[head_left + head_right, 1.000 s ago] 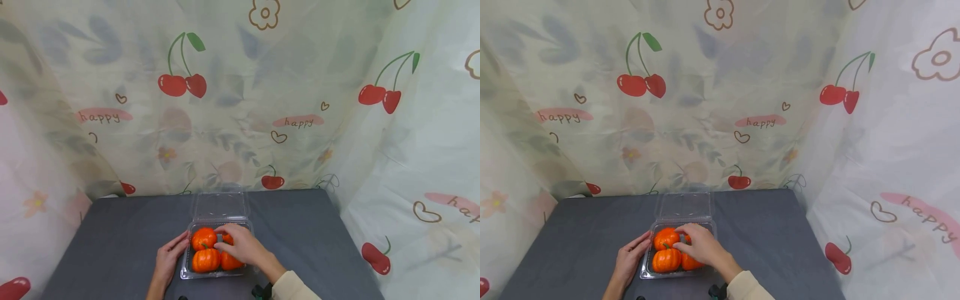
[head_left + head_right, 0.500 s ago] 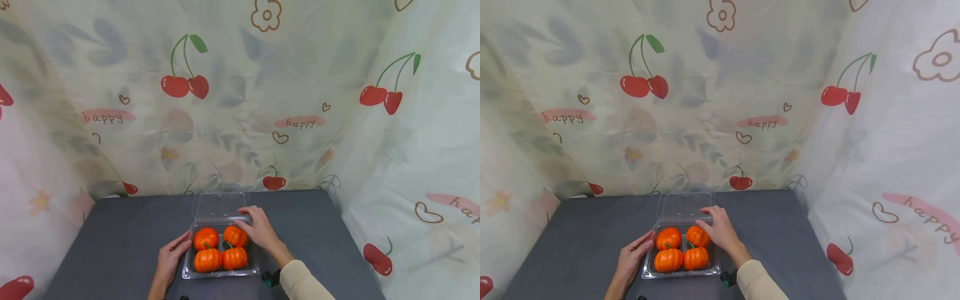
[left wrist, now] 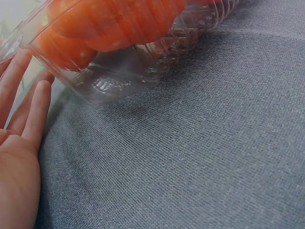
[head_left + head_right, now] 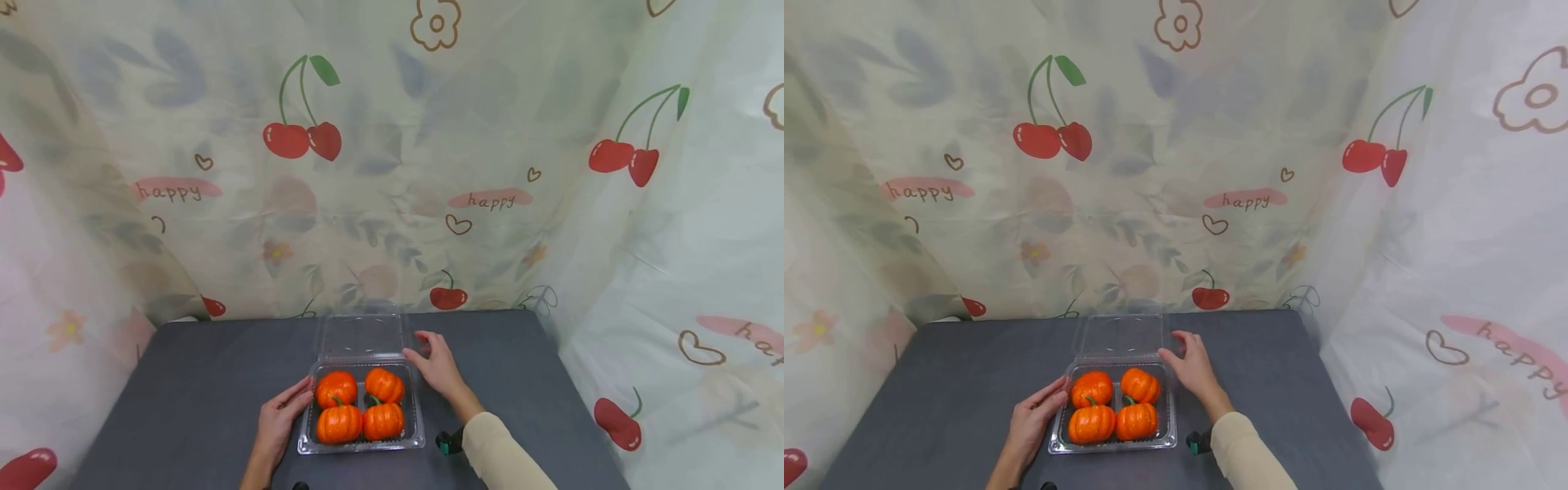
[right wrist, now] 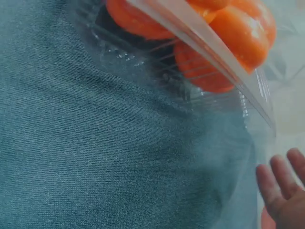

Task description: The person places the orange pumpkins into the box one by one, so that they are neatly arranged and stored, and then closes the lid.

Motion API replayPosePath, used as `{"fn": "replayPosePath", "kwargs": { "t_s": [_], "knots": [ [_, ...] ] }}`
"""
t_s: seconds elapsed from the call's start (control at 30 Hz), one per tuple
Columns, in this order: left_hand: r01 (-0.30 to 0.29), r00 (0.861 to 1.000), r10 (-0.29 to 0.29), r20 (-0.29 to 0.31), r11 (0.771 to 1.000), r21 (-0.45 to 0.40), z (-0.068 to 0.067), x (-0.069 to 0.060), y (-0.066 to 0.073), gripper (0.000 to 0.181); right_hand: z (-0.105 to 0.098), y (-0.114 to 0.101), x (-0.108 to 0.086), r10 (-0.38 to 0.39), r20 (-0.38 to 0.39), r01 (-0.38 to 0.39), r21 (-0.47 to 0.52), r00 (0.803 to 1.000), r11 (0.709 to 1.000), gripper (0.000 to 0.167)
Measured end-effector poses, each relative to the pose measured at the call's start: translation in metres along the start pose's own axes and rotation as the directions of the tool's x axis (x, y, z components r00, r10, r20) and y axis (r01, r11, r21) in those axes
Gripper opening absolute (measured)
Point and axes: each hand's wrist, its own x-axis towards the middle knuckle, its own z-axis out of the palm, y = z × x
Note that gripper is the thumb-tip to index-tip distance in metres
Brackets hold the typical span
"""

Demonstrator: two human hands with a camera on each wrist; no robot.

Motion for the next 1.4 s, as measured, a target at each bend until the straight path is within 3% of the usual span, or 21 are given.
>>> {"fn": "replayPosePath", "kwargs": {
  "t_s": [0.17,0.4,0.7,0.87,1.4],
  "knots": [
    [-0.009,1.000,0.009,-0.006,1.000,-0.002,-0.001,0.000,0.000,0.059,0.002,0.003,0.005,0.116,0.047,-0.117,0.025,0.992,0.993,0.064],
    [0.030,1.000,-0.030,0.001,0.999,-0.015,-0.002,-0.002,-0.001,0.061,0.010,0.012,0.006,0.176,0.082,-0.179,0.030,0.981,0.983,0.065],
    [-0.018,1.000,0.018,0.002,1.000,-0.016,0.000,-0.002,-0.002,0.058,0.017,0.017,0.005,0.158,0.118,-0.164,0.043,0.980,0.985,0.061],
    [-0.010,1.000,0.010,0.007,1.000,-0.022,0.001,-0.002,-0.001,0.059,0.017,0.016,0.004,0.140,0.128,-0.148,0.050,0.982,0.988,0.057],
    [-0.023,1.000,0.023,-0.002,1.000,-0.010,0.001,0.001,-0.002,0.058,0.018,0.014,0.006,0.100,0.065,-0.106,0.100,0.993,0.989,0.053]
  ]
}}
